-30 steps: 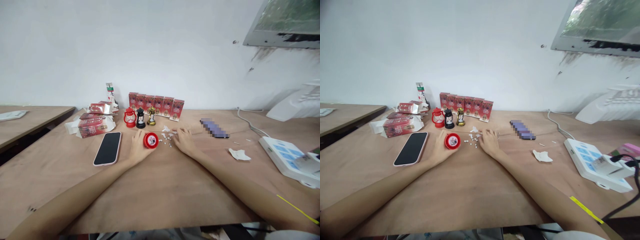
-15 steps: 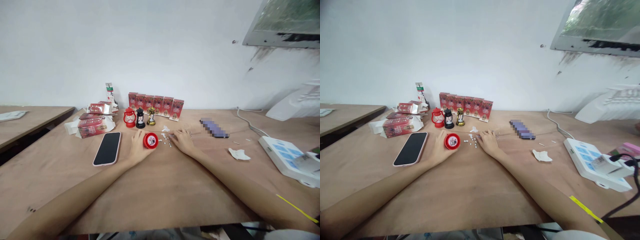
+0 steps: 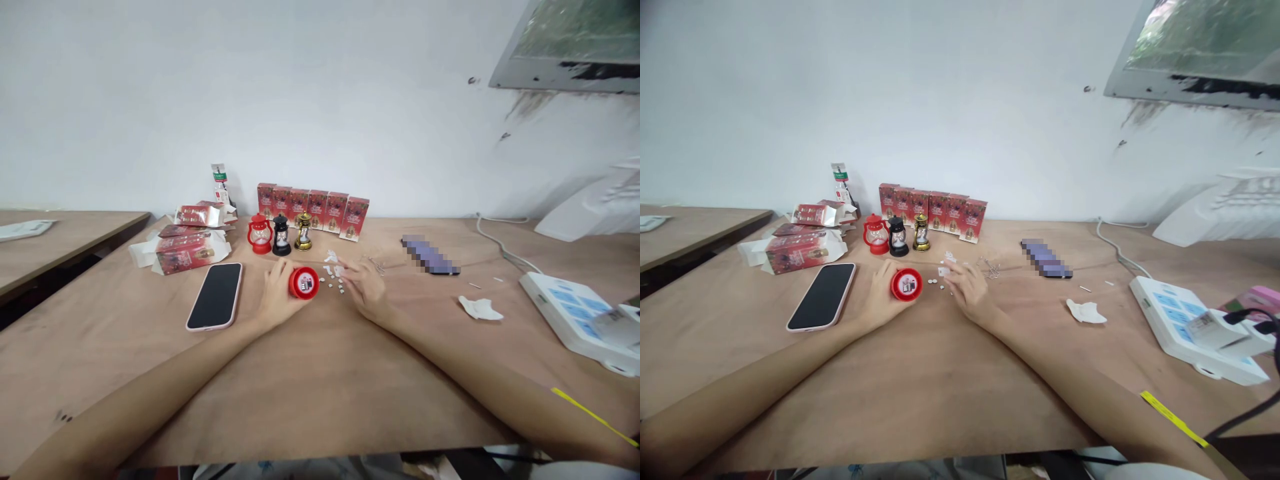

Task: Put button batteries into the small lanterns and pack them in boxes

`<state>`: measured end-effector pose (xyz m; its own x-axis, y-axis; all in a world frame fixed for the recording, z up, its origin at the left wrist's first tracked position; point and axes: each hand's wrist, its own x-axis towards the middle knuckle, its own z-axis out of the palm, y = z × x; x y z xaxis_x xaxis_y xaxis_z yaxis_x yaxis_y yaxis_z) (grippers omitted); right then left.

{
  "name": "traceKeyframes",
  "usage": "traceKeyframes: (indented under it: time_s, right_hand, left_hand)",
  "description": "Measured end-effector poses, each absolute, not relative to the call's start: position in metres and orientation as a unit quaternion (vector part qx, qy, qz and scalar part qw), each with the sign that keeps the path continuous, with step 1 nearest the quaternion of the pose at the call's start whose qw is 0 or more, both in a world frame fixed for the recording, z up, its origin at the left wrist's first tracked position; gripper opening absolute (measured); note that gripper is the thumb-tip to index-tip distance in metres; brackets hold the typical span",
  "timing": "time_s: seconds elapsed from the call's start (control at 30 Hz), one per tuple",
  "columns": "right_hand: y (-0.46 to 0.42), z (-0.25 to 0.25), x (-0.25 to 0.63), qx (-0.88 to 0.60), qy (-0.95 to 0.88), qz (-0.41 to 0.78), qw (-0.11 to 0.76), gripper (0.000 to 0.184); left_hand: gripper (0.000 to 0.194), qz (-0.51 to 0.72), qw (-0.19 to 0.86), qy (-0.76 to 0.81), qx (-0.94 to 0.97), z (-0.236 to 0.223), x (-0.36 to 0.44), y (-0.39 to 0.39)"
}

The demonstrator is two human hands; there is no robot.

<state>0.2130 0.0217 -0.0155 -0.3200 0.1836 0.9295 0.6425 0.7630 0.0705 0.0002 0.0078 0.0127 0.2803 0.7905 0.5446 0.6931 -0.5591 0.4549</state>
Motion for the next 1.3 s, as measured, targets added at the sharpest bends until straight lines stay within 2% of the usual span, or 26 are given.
traceKeyframes:
  time_s: [0.23,0.57,0.83,1.07,1.3]
  right_hand:
    - [-0.006,-0.011,0.190,-0.190,-0.802,-0.218,0.523,0.014]
    - [-0.007,-0.010,0.188,-0.167,-0.804,-0.259,0.508,0.013]
    - [-0.010,-0.005,0.185,-0.124,-0.822,-0.228,0.506,0.018]
    - [-0.011,-0.002,0.183,-0.152,-0.836,-0.275,0.449,0.018]
    - [-0.009,-0.005,0.183,-0.147,-0.837,-0.270,0.453,0.013]
  left_hand:
    - [0.033,0.327,0.004,0.413,0.850,0.007,0.000,0.010]
    - [0.033,0.316,-0.004,0.406,0.857,0.008,-0.001,0.007]
    - [0.031,0.311,-0.007,0.411,0.857,0.009,-0.001,0.007]
    - [0.034,0.300,-0.026,0.406,0.863,0.008,-0.001,0.008]
    - [0.034,0.298,-0.047,0.418,0.857,0.007,-0.001,0.009]
